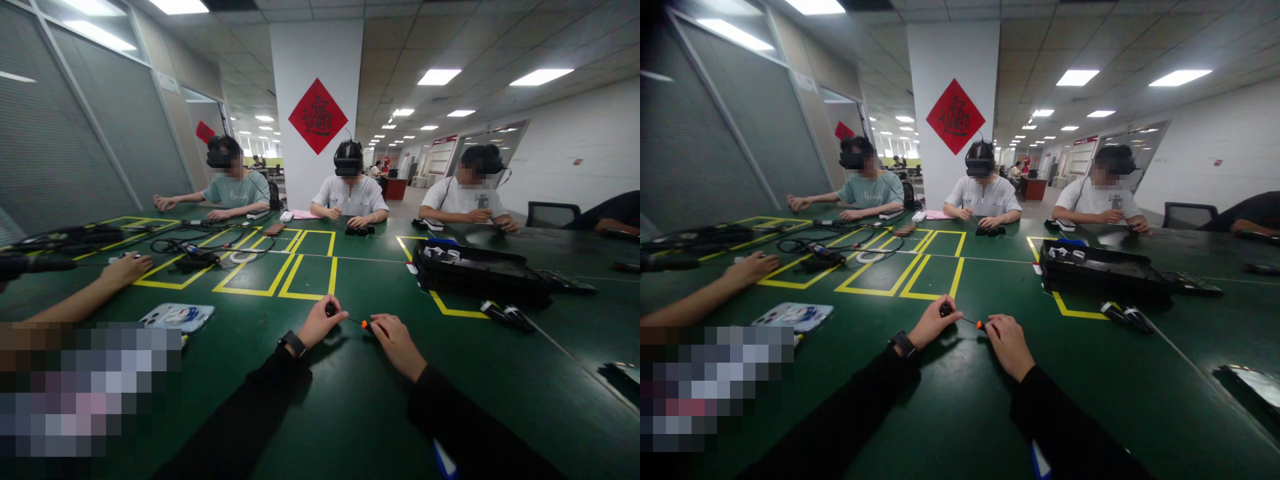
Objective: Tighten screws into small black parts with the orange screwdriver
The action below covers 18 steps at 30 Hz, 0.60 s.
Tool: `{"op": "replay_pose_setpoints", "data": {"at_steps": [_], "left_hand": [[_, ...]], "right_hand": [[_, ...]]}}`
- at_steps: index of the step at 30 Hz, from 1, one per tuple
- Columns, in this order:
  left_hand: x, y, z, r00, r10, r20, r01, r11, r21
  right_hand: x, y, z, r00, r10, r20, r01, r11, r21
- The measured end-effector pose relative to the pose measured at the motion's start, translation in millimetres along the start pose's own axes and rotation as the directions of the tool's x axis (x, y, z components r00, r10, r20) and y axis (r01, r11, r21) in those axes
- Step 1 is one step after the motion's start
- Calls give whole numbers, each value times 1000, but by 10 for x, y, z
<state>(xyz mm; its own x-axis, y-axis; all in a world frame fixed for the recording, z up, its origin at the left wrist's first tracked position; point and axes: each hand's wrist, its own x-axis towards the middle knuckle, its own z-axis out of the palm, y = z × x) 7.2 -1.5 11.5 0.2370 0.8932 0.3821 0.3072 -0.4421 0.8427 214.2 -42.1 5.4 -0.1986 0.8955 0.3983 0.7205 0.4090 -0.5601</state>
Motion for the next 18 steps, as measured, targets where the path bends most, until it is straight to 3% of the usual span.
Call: {"op": "replay_pose_setpoints", "data": {"at_steps": [10, 18], "left_hand": [[-2, 16, 2, 1000, -12, -5, 12, 1000, 1], [-5, 53, -17, 1000, -25, 12, 25, 999, -25]], "right_hand": [[-50, -110, -47, 998, 31, 47, -37, 992, 122], [-31, -123, -65, 998, -43, 50, 38, 995, 96]]}}
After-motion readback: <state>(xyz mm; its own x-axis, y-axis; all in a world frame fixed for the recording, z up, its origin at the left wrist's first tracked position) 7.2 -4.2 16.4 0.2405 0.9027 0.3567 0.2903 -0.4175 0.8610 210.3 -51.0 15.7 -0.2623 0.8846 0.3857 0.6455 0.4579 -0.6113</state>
